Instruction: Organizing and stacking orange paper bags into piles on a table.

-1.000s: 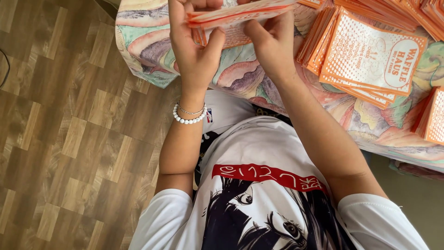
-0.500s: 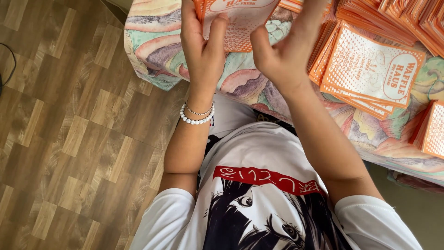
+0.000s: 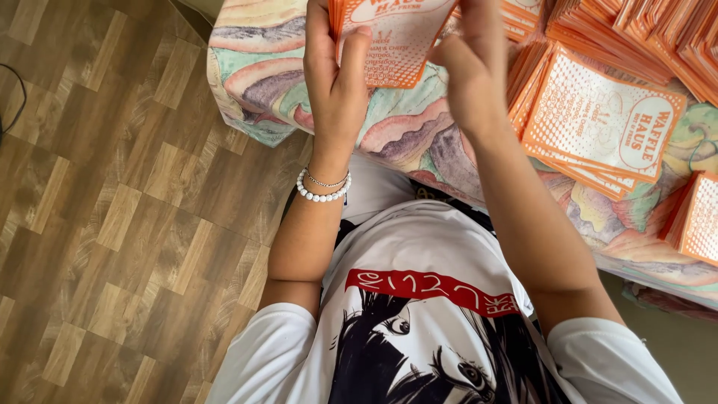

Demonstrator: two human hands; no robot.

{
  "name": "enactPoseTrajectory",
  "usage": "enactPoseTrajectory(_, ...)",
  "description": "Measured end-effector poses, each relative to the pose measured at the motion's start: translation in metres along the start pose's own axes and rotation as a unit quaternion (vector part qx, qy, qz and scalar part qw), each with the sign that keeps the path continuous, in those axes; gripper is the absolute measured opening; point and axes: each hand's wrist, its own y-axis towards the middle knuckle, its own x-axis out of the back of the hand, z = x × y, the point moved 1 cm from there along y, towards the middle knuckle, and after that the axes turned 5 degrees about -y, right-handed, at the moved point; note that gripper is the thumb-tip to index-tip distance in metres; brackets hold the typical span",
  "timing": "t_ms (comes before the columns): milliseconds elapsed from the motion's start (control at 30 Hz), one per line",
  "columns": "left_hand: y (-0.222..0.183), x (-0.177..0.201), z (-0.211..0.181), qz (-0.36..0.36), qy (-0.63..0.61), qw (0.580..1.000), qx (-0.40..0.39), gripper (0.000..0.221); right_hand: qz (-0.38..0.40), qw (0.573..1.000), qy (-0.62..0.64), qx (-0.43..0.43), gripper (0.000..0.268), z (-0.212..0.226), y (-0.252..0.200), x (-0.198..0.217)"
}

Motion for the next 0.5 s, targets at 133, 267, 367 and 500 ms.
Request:
enactPoseTrajectory(133,-0.006,-0.009,-0.002,-0.013,-0.017,1.000,0.016,0.016,-0.048,0.995,0.075,-0.046,0.045,0.001,0.000,-0.017)
enactPoseTrajectory(267,-0.012,-0.014,0.001,-0.050,-0.001,0.998,0.028,0.012,-0.094,0.993,-0.022,-0.073,0.014,-0.021,-0.004,-0.016)
enactPoseTrajectory(367,-0.009,-0.019,-0.002,-0.066,0.024,0.997,0.028,0.004,-0.088,0.992,-0.032,-0.080,0.014,-0.019,-0.001,-0.019)
enactPoseTrajectory(500,-0.015,-0.018,0.004,-0.075,-0.025,0.996,0.026,0.012,-0.086,0.991,-0.051,-0.087,0.005,-0.021,-0.005,-0.018)
